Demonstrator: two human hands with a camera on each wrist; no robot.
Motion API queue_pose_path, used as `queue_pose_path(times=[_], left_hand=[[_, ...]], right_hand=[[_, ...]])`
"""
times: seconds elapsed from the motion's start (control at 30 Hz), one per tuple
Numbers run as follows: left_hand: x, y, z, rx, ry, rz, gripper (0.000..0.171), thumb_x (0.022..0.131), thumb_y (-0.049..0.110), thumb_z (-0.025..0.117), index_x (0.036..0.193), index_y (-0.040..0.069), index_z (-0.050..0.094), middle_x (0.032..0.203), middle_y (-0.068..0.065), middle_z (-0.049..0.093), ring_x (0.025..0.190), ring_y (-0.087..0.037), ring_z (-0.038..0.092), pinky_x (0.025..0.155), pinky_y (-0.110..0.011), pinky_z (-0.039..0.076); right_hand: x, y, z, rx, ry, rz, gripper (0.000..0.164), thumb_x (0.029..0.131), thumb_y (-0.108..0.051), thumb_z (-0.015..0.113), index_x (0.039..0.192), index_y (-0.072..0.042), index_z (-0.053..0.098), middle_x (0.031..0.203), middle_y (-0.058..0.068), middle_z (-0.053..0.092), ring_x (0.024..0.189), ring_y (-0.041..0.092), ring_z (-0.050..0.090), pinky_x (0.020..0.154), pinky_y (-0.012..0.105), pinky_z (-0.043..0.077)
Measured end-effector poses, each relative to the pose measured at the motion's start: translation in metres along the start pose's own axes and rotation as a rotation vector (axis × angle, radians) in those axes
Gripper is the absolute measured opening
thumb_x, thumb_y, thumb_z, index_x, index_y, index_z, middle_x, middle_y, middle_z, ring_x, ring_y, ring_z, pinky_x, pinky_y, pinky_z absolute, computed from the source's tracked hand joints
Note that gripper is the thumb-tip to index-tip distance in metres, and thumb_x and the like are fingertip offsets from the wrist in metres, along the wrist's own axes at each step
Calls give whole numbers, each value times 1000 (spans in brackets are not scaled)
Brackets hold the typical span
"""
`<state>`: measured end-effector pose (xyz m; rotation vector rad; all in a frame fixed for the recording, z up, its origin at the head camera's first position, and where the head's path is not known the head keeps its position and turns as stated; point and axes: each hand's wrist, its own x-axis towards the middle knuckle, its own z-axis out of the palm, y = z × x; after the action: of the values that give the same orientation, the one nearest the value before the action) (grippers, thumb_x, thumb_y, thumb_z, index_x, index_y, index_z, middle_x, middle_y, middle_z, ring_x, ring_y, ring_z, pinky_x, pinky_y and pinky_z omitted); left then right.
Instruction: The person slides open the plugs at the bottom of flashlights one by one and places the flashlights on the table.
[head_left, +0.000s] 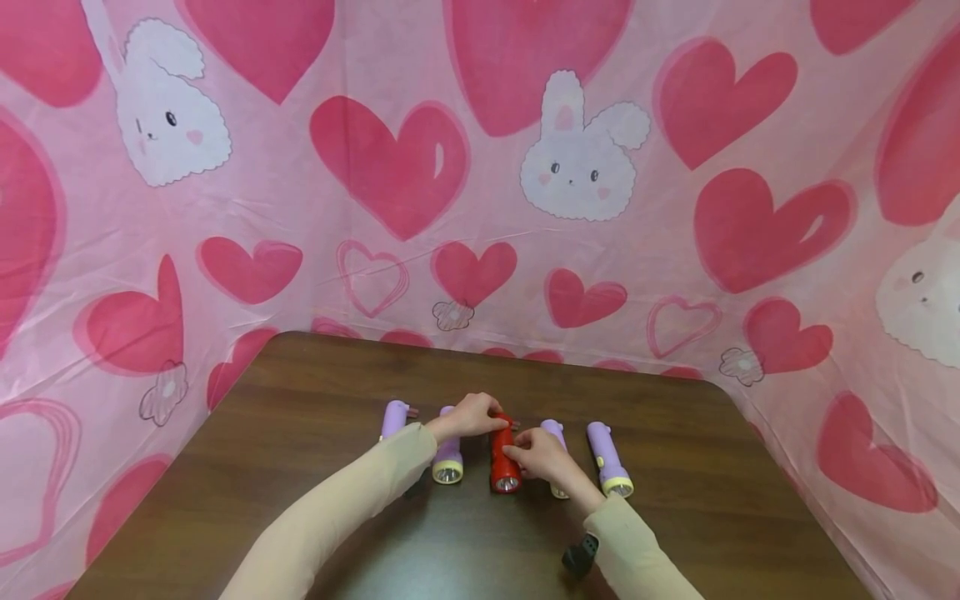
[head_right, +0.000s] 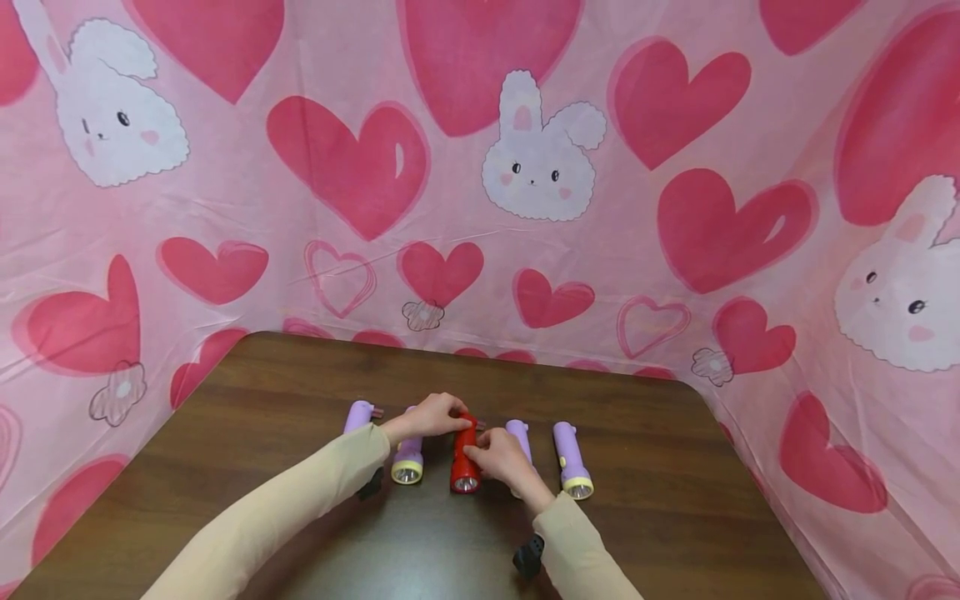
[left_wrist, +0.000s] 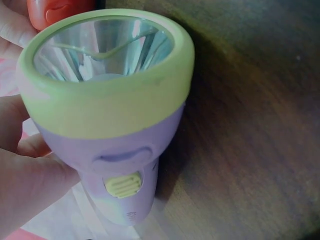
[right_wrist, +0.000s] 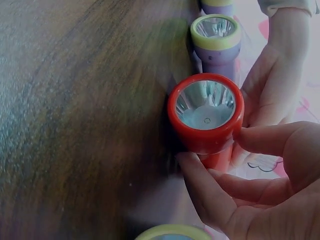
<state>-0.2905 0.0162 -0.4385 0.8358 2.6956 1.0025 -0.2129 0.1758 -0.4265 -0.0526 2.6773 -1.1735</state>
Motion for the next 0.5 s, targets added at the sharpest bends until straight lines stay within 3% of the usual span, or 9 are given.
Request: queue_pose_path(times=[0.23, 0.5], left_hand=[[0, -1, 0, 12, -6, 16, 21, 90, 16, 69, 99, -1, 73, 91, -12, 74, 75, -13, 57, 67, -23, 49], [0, -1, 1, 14, -8, 8, 23, 90, 18, 69, 102, -1, 73, 93, -12, 74, 77, -15, 58, 70, -25, 50]], right_hand=[[-1, 0, -9, 35, -17, 9, 27, 92, -15, 67, 106, 9, 68, 83, 13, 72, 69, 17, 70, 65, 34, 62], [-4, 1, -23, 31, 62, 36, 22, 92, -18, 68, 101, 1, 72, 79, 10, 71, 66, 14, 68, 63, 30, 61]])
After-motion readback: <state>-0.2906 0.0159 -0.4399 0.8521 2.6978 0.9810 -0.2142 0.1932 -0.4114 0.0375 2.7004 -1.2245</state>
